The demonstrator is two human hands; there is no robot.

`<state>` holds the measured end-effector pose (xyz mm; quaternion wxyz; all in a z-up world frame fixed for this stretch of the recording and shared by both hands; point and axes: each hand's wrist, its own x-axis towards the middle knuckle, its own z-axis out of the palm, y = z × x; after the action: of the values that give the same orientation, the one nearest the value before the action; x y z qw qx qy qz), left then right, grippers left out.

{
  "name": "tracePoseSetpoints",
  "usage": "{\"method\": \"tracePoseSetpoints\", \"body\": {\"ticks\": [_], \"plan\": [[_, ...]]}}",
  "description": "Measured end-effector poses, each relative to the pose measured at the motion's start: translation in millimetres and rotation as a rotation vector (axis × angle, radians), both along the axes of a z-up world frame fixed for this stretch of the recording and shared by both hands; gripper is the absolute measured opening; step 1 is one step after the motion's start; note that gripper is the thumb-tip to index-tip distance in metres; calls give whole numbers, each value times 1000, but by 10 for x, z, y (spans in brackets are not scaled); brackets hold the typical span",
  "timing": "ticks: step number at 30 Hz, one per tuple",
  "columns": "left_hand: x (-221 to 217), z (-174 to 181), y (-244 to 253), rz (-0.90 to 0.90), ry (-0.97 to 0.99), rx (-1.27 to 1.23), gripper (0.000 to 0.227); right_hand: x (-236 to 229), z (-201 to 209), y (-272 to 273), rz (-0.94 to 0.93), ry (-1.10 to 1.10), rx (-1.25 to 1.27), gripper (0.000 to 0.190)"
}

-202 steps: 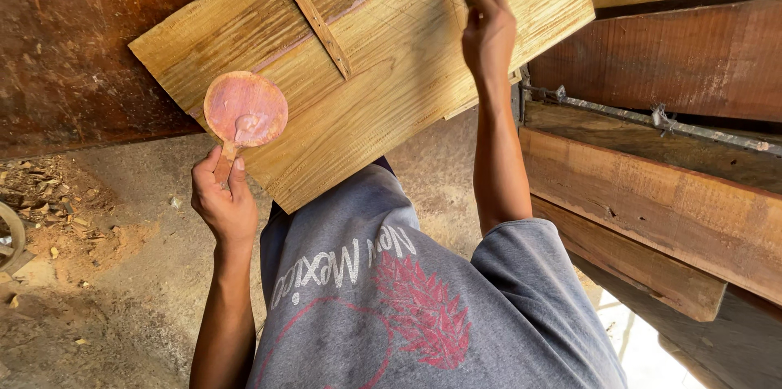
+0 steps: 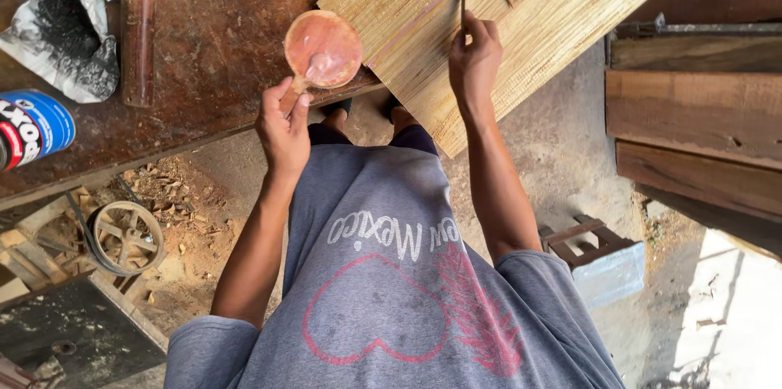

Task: The person uses a putty knife to scoop pink filler from a wooden scoop and applies it into a groove on a wooden board. The person repeatedly scoops and spreads the filler along the groove.

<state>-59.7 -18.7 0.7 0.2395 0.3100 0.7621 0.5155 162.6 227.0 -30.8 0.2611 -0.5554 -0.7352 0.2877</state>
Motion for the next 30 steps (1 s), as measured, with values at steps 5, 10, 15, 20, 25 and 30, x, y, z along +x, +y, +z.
{"method": "tracePoseSetpoints", "body": {"ticks": [5, 10, 15, 20, 25, 30], "plan": [[-252, -54, -54, -23, -66, 11, 32, -168, 38, -141, 66, -287, 138, 26], [-403, -27, -89, -44, -55, 32, 32, 13, 187, -78, 79, -461, 154, 27], [-523, -63, -22, -70, -42, 1, 33, 85, 160, 97, 64, -157, -35, 28], [-576, -70, 36, -102, -99, 28, 33, 169, 135, -58, 179, -212, -53, 29], [-591, -66, 88, -117, -75, 21, 33, 280, 82, 33, 199, -325, 92, 24], [-592, -75, 101, -114, -85, 24, 32, 398, 27, 236, 195, -420, 37, 17]]}}
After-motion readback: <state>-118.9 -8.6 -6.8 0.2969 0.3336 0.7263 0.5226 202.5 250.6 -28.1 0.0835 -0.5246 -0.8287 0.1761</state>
